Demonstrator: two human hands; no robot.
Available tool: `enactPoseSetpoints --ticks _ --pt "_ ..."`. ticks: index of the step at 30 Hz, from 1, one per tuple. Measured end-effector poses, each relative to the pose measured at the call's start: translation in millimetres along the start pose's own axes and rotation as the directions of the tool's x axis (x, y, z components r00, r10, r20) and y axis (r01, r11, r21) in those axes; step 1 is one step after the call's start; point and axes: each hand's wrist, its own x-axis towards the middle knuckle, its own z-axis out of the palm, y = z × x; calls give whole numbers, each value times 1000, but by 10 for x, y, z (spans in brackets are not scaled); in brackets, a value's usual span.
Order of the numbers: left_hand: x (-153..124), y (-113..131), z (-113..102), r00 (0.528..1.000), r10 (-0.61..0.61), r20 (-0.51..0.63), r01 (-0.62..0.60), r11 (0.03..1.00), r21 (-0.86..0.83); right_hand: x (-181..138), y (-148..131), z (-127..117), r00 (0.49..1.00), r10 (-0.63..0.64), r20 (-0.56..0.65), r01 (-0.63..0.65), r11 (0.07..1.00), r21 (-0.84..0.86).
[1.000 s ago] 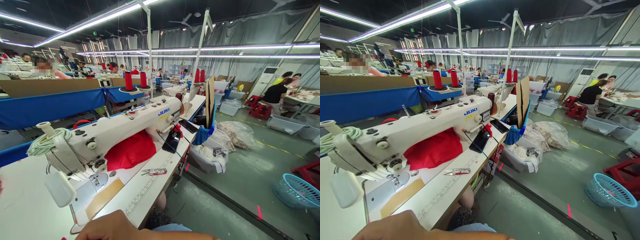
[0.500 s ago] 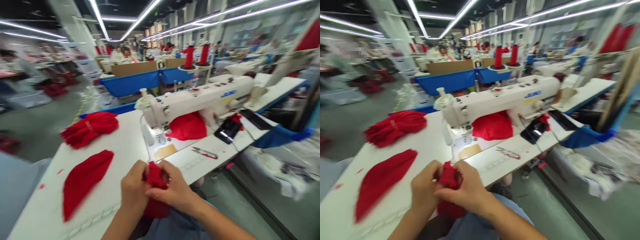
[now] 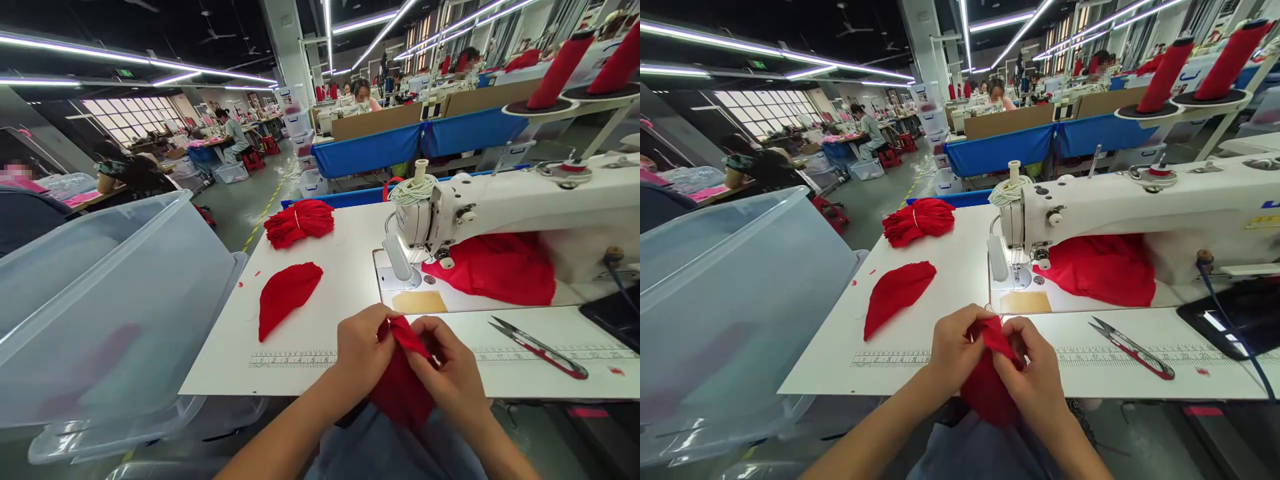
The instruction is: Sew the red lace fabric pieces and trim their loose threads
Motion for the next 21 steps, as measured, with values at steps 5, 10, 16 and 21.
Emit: enactPoseSetpoints --ticks 5,10,16,21 --pt "27 -23 -13 999 22 49 -21 1000 -23 81 15 -64 996 -27 -86 19 996 -87" --pt "60 -59 -21 994 31 108 -12 986 -168 114 23 -91 997 -47 -64 41 994 -102" --pt "112 5 -89 960 -179 217 217 962 -164 66 94 -102 976 218 21 -216 947 237" --pt "191 37 -210 879 -202 431 352 886 -303 71 104 -184 865 448 226 -495 687 532"
